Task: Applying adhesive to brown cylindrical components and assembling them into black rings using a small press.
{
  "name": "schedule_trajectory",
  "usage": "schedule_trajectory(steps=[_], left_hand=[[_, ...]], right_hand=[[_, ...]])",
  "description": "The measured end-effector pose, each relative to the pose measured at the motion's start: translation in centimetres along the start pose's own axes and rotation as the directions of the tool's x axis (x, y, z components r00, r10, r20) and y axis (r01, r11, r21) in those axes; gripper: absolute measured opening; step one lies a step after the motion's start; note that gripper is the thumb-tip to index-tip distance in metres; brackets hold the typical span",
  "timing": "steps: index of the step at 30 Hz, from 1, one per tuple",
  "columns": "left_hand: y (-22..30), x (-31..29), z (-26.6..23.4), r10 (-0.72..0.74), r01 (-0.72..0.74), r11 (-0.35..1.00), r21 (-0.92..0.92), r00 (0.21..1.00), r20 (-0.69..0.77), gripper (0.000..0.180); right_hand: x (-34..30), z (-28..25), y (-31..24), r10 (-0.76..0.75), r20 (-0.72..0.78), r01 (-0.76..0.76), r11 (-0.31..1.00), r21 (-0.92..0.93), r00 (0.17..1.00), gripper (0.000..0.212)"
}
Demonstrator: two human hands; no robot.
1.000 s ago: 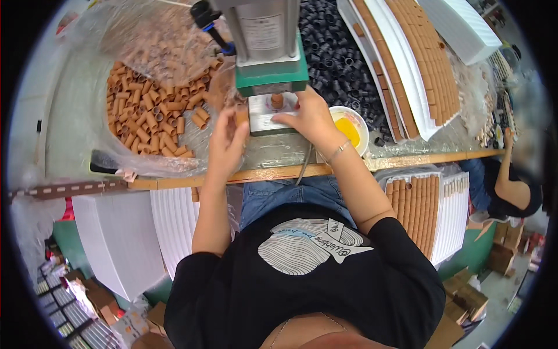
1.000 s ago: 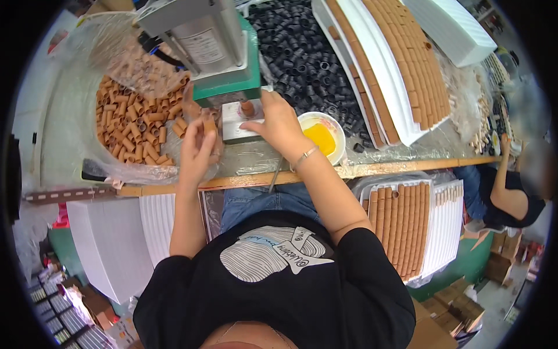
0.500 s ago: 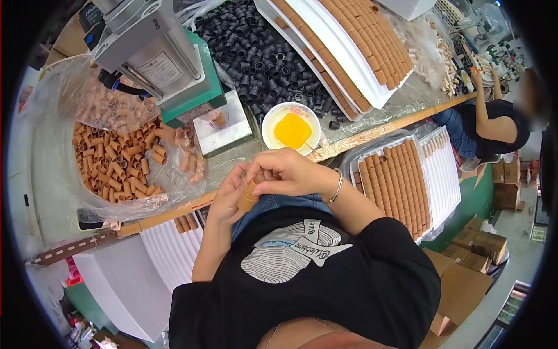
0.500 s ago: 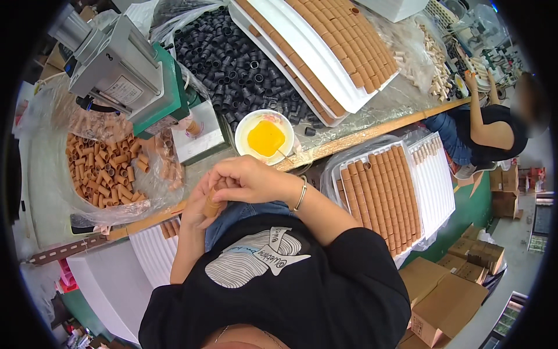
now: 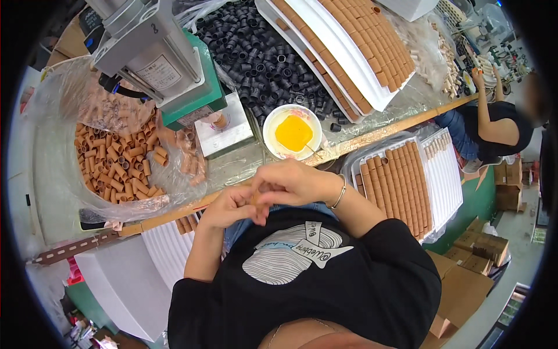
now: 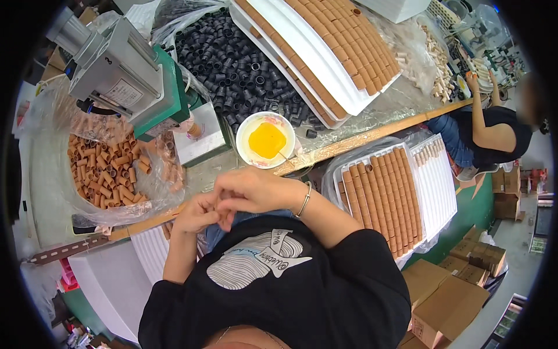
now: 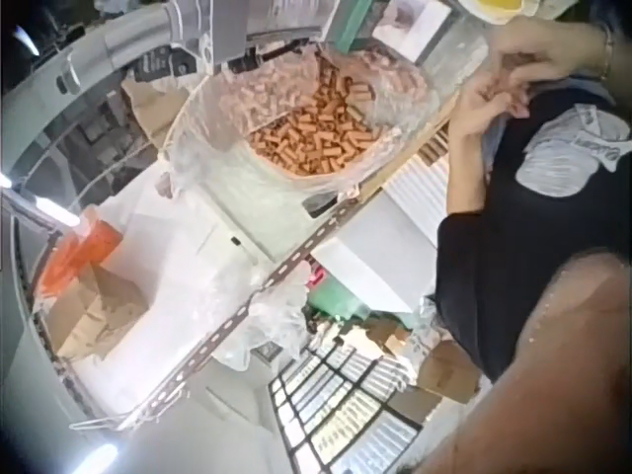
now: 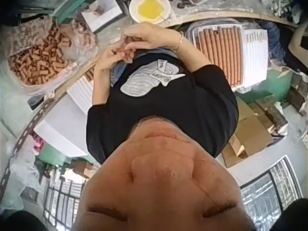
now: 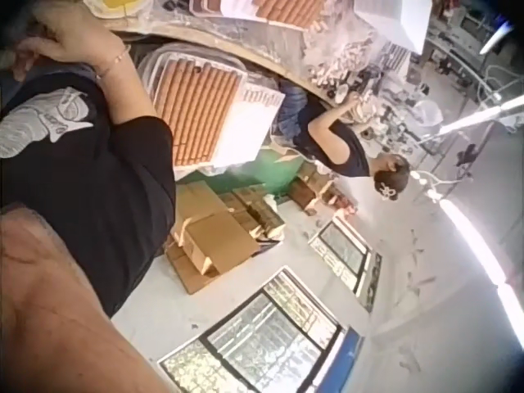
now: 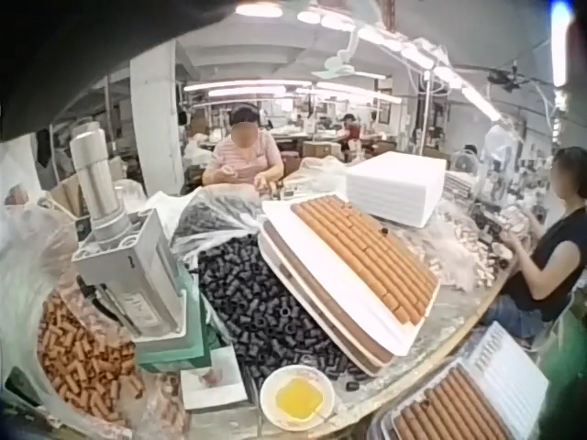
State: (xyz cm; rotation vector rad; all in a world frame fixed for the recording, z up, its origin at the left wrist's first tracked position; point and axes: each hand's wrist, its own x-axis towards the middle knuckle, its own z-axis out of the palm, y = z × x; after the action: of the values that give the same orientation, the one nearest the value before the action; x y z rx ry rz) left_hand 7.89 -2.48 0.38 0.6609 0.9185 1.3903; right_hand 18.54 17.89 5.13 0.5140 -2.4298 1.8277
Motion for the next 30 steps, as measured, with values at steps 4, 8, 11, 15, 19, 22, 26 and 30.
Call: schedule_trajectory(steps=[4,8,11,15,19,22,26,30], left_hand=[[-2.1,0.5,-0.4,0.093,0.052,0.962,-0.267,0.859,0.503,0.039],[-2.2,2.0,0.8,0.207,-0.084,0.929,-0.36,0.925,0.318,0.035],[-0.7,3.0,2.0,0.166,-0.044,0.943,0.329,0.921,-0.353,0.026],[-0.9,4.3,3.0,0.689,0.096,0.296,0.95,0.667,-0.282,0.031],[-0.7,3.4,2.7,0.65,0.146,0.436,0.888,0.632,-0.423,0.019],[-0.3,1.3,-0.5,0.683,-0.059,0.682,0.729,0.409,-0.605,0.015],[2.3,-5.7,-6.4,0.669,0.235,0.69,0.684,0.152,-0.727,0.019],[4.4,-8.0,-10.6,0.87,0.609,0.179,0.773,0.269,-0.414,0.017]], right_hand=[[0.8,0.5,-1.2,-0.276,0.15,0.271,0.961,0.053,0.949,0.019],[0.1,-0.6,-0.6,-0.001,0.009,0.002,0.991,-0.134,1.0,0.021],[0.0,0.3,1.5,0.102,-0.298,-0.179,0.953,-0.243,0.949,0.023],[0.5,1.1,2.9,0.08,-0.52,-0.352,0.82,-0.451,0.851,0.032],[-0.3,0.0,3.3,0.168,-0.543,-0.359,0.894,-0.267,0.823,0.026],[-3.8,-4.6,5.5,-0.005,-0.621,-0.5,0.588,-0.635,0.783,0.025],[-7.9,-7.2,7.1,0.172,-0.61,-0.624,0.37,-0.688,0.774,0.029],[-8.9,-8.3,9.0,0.21,-0.621,-0.641,0.431,-0.635,0.756,0.023]])
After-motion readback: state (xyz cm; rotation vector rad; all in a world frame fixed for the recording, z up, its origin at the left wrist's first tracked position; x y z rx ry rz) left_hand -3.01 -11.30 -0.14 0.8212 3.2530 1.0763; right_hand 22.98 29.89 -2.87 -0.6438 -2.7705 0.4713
